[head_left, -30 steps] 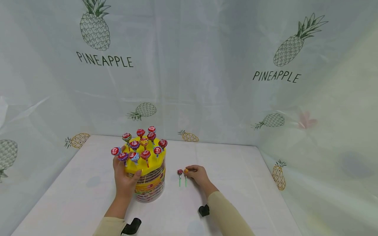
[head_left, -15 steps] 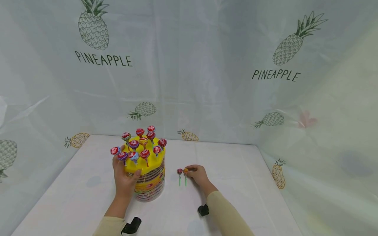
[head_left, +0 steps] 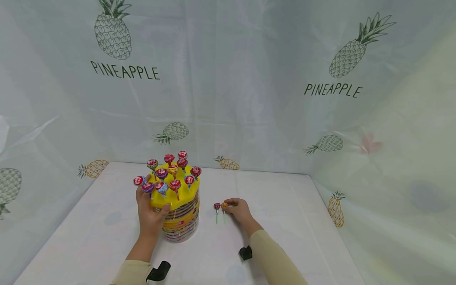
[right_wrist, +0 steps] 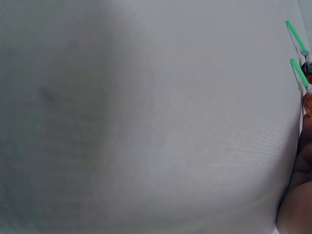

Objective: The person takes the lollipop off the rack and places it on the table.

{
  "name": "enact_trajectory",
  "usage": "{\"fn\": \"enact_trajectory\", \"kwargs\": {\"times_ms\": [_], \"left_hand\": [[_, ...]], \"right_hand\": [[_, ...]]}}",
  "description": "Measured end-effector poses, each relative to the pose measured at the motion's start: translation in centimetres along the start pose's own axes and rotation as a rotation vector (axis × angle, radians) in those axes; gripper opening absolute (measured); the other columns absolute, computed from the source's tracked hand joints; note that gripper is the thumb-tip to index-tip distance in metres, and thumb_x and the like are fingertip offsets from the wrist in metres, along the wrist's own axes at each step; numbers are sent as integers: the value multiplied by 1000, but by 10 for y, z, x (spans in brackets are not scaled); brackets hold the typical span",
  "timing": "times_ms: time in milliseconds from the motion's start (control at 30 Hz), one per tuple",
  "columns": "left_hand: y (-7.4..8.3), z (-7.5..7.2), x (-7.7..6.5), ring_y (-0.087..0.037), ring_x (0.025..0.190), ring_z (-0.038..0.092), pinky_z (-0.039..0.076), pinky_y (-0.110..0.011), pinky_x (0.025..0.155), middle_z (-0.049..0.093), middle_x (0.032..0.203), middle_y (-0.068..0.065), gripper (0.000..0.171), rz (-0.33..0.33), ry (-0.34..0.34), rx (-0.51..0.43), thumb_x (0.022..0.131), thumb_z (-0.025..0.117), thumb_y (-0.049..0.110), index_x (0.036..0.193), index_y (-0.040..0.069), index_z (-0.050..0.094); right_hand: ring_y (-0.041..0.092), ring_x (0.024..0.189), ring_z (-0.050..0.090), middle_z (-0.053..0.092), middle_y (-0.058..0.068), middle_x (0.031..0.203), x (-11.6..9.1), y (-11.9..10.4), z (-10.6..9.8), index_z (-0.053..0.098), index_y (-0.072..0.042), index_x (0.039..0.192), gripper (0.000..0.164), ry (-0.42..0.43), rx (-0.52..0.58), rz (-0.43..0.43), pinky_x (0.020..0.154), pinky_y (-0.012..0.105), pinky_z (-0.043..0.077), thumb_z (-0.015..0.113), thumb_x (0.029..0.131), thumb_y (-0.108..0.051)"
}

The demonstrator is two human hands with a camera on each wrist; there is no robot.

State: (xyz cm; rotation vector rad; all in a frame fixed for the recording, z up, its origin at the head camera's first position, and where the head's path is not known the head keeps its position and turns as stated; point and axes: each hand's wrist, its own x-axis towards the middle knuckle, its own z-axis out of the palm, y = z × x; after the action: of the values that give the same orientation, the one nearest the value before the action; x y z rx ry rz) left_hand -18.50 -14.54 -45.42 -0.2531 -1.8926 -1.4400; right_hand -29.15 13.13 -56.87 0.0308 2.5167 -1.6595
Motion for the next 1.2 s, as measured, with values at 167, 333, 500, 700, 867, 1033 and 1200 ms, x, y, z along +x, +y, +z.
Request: {"fn": "enact_trajectory", "kwargs": {"times_ms": [167,333,500,700,867,1033,1200], "left_hand": [[-13,0,-1,-7,134,31,33,-9,101,25,150,-6,78,-7,0,15,90,68,40,151,10,31],[-16,0,-1,-7,134,31,33,-9,101,24,152,-6,77,-5,-3,7,89,69,39,151,10,32],[-16,0,-1,-7,134,32,34,-9,100,24,151,-6,77,-5,3,-5,89,69,39,150,8,33],[-16,0,-1,-6,133,32,34,-9,99,25,151,-4,77,-13,3,-3,89,70,37,150,11,33],[-18,0,-2,-9,135,31,34,-10,100,25,151,-3,77,-7,1,-10,88,71,39,150,12,34],[-18,-1,-2,-9,135,30,34,-11,101,24,152,-3,77,-3,-2,-5,88,70,42,150,13,35],[-18,-1,-1,-9,135,30,34,-10,101,24,151,-3,78,-4,-2,-2,88,70,42,150,12,35]], "right_hand": [[19,93,56,67,0,97,0,0,-1,74,-8,106,25,-3,-9,6,87,39,48,79,82,-13],[18,88,56,67,0,94,1,1,0,74,-8,106,26,-1,-4,5,82,35,49,80,81,-12],[17,89,56,67,0,94,0,0,0,74,-8,106,26,0,-5,0,81,35,50,80,81,-12],[19,89,55,66,0,93,0,0,0,74,-8,105,25,12,-3,5,82,36,49,79,81,-10],[20,92,54,65,1,96,-1,0,0,74,-8,105,25,11,2,10,84,37,48,79,81,-10],[22,97,54,66,3,100,-1,0,0,74,-8,107,26,13,12,13,89,40,48,78,81,-8],[27,112,53,65,6,114,-2,0,0,74,-9,108,27,26,18,21,100,47,43,77,82,-10]]}}
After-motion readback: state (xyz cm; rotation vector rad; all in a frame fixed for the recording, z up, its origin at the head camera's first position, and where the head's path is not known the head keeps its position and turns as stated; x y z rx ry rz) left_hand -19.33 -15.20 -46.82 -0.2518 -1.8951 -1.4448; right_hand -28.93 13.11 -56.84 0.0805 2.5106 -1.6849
